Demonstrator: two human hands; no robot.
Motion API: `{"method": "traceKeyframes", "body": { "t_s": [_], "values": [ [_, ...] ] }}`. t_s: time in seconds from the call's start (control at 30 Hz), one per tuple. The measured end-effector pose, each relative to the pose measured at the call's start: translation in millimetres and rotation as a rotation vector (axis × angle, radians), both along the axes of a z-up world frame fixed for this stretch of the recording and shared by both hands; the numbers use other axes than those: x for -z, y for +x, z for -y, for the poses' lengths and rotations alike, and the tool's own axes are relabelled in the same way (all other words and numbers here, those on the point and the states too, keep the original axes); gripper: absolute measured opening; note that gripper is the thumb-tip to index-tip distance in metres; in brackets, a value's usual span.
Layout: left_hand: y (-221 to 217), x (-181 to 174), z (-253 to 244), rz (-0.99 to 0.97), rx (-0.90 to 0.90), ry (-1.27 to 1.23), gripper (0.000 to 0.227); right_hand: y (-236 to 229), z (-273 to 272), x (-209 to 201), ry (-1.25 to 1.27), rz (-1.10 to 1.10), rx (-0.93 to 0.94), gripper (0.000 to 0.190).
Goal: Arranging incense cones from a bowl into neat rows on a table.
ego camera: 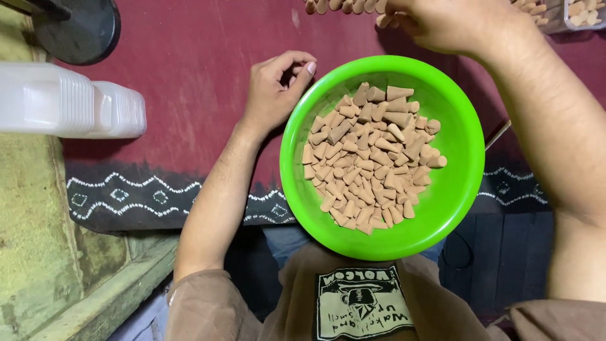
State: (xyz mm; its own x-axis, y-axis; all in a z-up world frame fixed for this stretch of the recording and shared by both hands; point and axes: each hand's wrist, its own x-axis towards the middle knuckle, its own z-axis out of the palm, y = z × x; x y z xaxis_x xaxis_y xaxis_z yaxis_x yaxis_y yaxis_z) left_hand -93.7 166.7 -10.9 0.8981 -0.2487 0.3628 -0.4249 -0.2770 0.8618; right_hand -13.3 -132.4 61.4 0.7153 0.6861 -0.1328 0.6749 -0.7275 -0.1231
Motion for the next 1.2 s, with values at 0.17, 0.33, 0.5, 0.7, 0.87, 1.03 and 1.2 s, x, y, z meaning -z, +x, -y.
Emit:
{"method": "traceKeyframes", "body": {
  "t_s": [0.17, 0.33, 0.5, 0.7, 0.87, 1.03, 1.2],
  "values": [
    [0, -1, 0, -0.035, 0.0, 0.005, 0.009, 11, 7, 20, -0.024, 0.088, -0.04, 0.015],
    [-1, -2, 1, -0.058, 0.004, 0.007, 0.01, 17, 22, 37, -0.05, 0.217, -0.077, 0.013],
    [0, 0, 0, -0.031, -0.002, 0.03, 0.011, 13, 22, 32, -0.151, 0.192, -0.029, 0.012],
    [1, 2, 1, -0.038, -0.003, 0.029, 0.009, 12, 25, 31, -0.134, 0.231, -0.008, 0.009],
    [1, 0, 1, -0.024, -0.003, 0.039, 0.01, 13, 20, 34, -0.145, 0.376, -0.126, 0.007],
    [1, 0, -2, -0.019, -0.012, 0.035, 0.01, 12, 16, 39, -0.11, 0.498, -0.163, 0.009],
    [1, -2, -2, -0.02, 0.003, 0.031, 0.011, -4, 12, 23, -0.077, 0.503, -0.155, 0.034]
  ]
}}
